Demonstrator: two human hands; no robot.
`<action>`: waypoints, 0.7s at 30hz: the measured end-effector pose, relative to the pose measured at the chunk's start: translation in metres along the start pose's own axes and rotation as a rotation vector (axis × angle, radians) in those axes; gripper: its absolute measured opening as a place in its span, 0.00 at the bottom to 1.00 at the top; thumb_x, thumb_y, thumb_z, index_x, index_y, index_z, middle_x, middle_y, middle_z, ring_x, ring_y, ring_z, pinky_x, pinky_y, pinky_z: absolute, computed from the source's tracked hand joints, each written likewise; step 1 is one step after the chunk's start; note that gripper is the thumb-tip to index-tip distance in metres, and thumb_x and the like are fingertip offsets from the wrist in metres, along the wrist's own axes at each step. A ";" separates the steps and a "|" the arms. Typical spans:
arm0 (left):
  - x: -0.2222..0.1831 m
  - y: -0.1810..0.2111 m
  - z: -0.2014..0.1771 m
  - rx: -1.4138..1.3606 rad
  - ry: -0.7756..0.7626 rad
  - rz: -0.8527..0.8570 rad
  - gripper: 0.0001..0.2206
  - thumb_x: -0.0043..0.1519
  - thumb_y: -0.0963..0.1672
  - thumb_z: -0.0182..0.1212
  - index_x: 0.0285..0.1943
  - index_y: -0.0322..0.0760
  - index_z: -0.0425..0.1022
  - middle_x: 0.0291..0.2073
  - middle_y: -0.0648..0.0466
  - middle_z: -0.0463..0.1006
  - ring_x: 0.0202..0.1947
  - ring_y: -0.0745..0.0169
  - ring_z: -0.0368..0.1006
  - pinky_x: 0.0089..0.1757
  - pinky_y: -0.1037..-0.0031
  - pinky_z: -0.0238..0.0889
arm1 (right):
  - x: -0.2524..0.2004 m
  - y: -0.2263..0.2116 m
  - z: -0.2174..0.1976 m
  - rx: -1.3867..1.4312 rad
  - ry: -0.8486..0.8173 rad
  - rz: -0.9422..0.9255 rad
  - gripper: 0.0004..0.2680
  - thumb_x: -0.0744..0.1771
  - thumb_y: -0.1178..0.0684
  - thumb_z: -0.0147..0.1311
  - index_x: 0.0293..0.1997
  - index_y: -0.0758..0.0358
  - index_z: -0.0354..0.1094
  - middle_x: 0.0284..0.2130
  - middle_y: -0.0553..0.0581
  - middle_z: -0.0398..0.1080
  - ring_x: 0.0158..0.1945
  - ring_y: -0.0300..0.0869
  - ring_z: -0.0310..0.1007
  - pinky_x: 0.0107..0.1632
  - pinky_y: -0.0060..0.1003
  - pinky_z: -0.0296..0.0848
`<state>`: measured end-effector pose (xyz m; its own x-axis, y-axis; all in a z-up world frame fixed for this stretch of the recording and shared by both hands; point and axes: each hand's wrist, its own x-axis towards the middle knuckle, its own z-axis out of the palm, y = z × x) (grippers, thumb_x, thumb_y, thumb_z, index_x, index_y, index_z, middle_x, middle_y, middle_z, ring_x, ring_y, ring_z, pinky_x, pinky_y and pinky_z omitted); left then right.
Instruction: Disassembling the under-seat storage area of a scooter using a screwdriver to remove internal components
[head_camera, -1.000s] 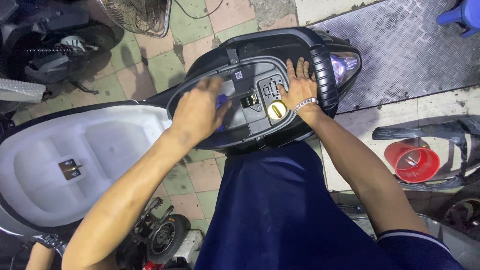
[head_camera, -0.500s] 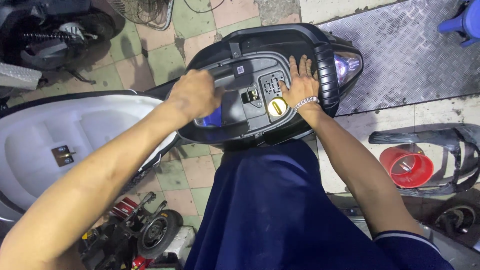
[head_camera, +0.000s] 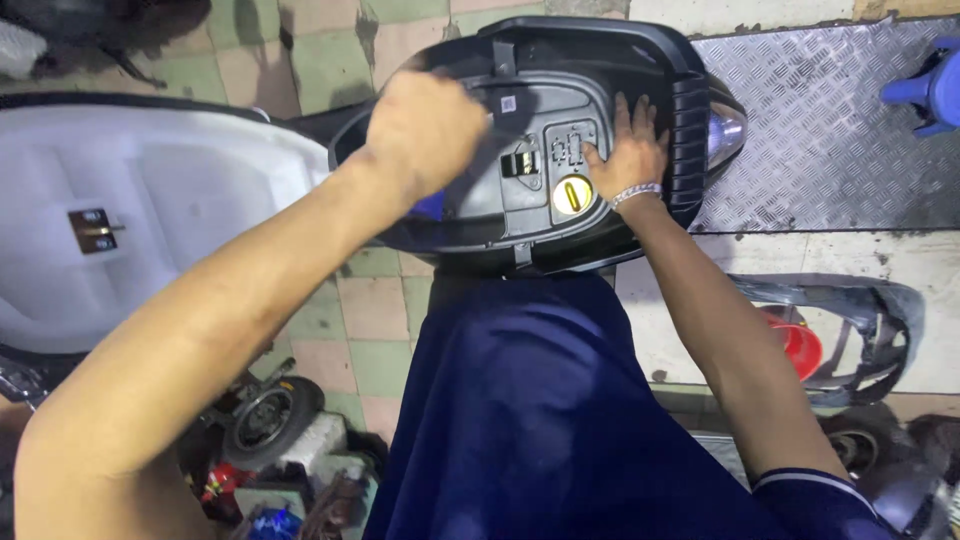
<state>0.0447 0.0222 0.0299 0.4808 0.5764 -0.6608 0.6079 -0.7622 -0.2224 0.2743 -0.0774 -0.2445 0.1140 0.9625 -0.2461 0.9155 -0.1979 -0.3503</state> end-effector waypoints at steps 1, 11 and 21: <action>-0.004 0.002 0.009 -0.015 -0.008 -0.004 0.11 0.62 0.41 0.56 0.35 0.54 0.84 0.33 0.58 0.85 0.36 0.59 0.82 0.30 0.68 0.71 | 0.001 -0.001 -0.007 -0.006 -0.014 -0.009 0.31 0.67 0.37 0.57 0.77 0.59 0.48 0.71 0.76 0.50 0.73 0.65 0.50 0.66 0.66 0.53; -0.134 0.013 0.074 -1.067 0.048 -0.267 0.20 0.61 0.50 0.59 0.55 0.32 0.73 0.37 0.32 0.80 0.39 0.26 0.78 0.37 0.44 0.72 | -0.116 -0.172 -0.031 1.315 -0.630 0.346 0.17 0.68 0.46 0.52 0.61 0.63 0.67 0.54 0.65 0.71 0.54 0.53 0.73 0.56 0.52 0.72; 0.091 0.045 0.373 -1.125 -0.348 -0.600 0.13 0.58 0.46 0.68 0.48 0.38 0.82 0.41 0.46 0.84 0.44 0.40 0.81 0.39 0.49 0.76 | -0.158 -0.154 0.056 0.949 -0.742 0.601 0.15 0.67 0.56 0.55 0.58 0.69 0.64 0.21 0.65 0.73 0.10 0.47 0.70 0.10 0.39 0.60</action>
<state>-0.1193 -0.0696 -0.3076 -0.1294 0.5022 -0.8550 0.9387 0.3398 0.0575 0.0933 -0.2089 -0.2021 -0.1099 0.4147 -0.9033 0.1447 -0.8924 -0.4273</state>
